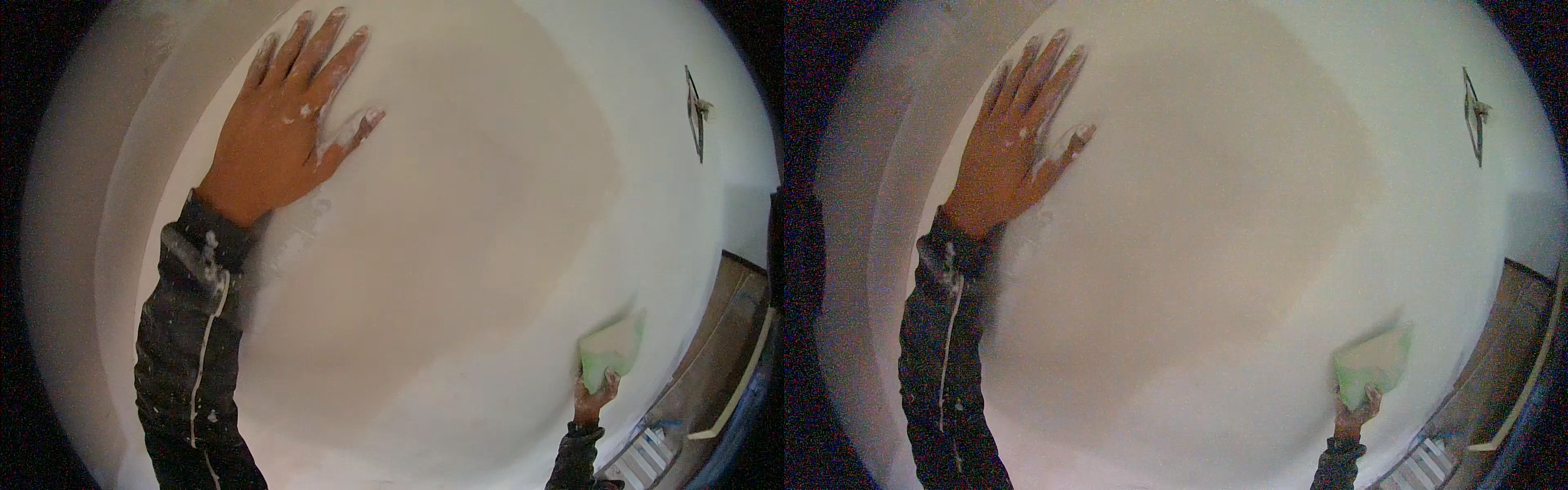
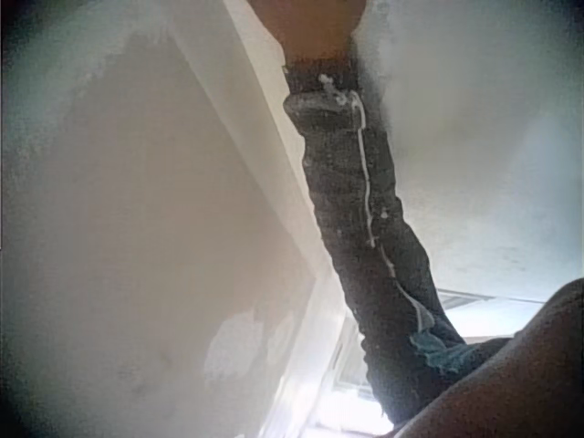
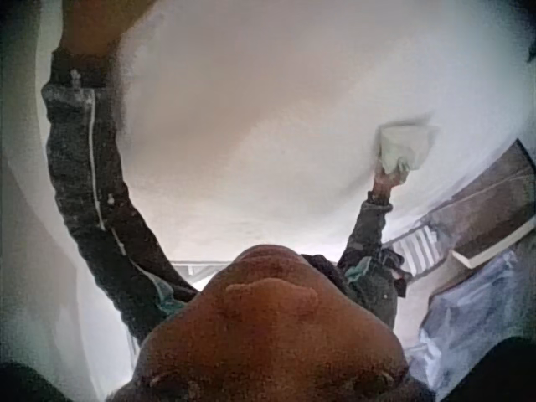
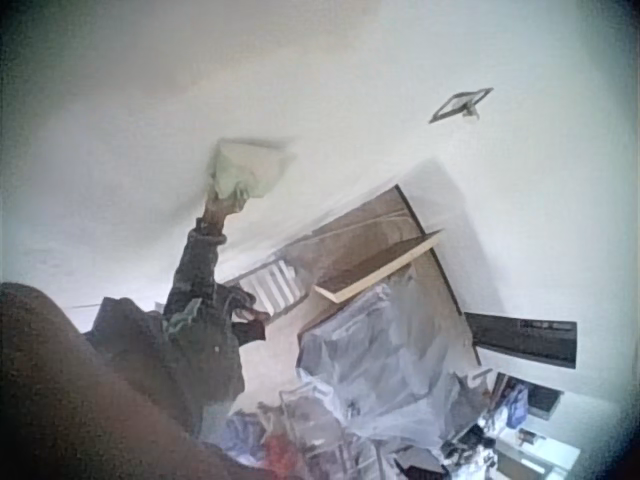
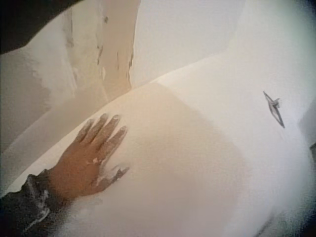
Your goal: The person applies and smooths joint compound onto the wall using a plastic spreader, feels the wall surface by hand, and scrapes the spreader with a putty knife.
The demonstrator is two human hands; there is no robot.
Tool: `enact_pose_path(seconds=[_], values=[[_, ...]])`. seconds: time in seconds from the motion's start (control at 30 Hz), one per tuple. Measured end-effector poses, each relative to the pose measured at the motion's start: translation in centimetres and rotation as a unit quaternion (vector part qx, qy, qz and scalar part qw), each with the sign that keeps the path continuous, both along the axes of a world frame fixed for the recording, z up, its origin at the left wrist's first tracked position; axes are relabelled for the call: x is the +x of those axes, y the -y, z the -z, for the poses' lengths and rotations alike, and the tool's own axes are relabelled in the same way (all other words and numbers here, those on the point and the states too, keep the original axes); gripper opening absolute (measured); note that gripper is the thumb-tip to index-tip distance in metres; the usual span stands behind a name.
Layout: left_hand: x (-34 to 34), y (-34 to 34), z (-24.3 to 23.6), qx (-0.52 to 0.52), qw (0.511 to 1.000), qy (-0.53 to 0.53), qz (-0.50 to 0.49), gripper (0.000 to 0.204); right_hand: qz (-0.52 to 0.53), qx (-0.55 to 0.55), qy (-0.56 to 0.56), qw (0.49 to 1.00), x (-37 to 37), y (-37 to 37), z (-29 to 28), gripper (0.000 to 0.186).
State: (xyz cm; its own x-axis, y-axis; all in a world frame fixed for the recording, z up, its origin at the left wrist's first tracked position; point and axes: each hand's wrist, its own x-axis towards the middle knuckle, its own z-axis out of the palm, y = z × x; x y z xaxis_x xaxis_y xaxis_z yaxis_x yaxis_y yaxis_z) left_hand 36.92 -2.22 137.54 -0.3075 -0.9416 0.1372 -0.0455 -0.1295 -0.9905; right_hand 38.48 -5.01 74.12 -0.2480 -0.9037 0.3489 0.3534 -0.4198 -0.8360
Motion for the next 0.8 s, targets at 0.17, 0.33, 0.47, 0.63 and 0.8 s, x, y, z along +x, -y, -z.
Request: enact_pose_path(seconds=[0.17, 0.33, 0.47, 0.63, 0.8], values=[[1.1, 2.0, -0.7, 0.014, 0.999, 0.033, 0.037, 0.062, -0.152, 0.094, 0.186, 0.966, 2.6, 0.2, 3.6, 0.031], [1.5, 3.6, -1.3, 0.029, 0.999, 0.004, 0.014, 0.061, -0.040, 0.053, 0.040, 0.997, 4.2, 0.2, 3.8, 0.034], [1.6, 3.6, -1.1, 0.025, 0.999, 0.017, 0.016, 0.062, 0.052, -0.032, -0.083, 0.995, 3.6, 0.4, 2.6, 0.037], [2.3, 3.8, -0.9, 0.004, 1.000, 0.016, -0.012, 0.063, 0.055, -0.089, -0.109, 0.989, 2.5, 1.0, 0.2, 0.045], [2.4, 3.9, -0.6, -0.001, 0.999, 0.034, -0.029, 0.065, -0.054, 0.009, 0.002, 0.999, 4.3, 0.5, 3.8, 0.051]])
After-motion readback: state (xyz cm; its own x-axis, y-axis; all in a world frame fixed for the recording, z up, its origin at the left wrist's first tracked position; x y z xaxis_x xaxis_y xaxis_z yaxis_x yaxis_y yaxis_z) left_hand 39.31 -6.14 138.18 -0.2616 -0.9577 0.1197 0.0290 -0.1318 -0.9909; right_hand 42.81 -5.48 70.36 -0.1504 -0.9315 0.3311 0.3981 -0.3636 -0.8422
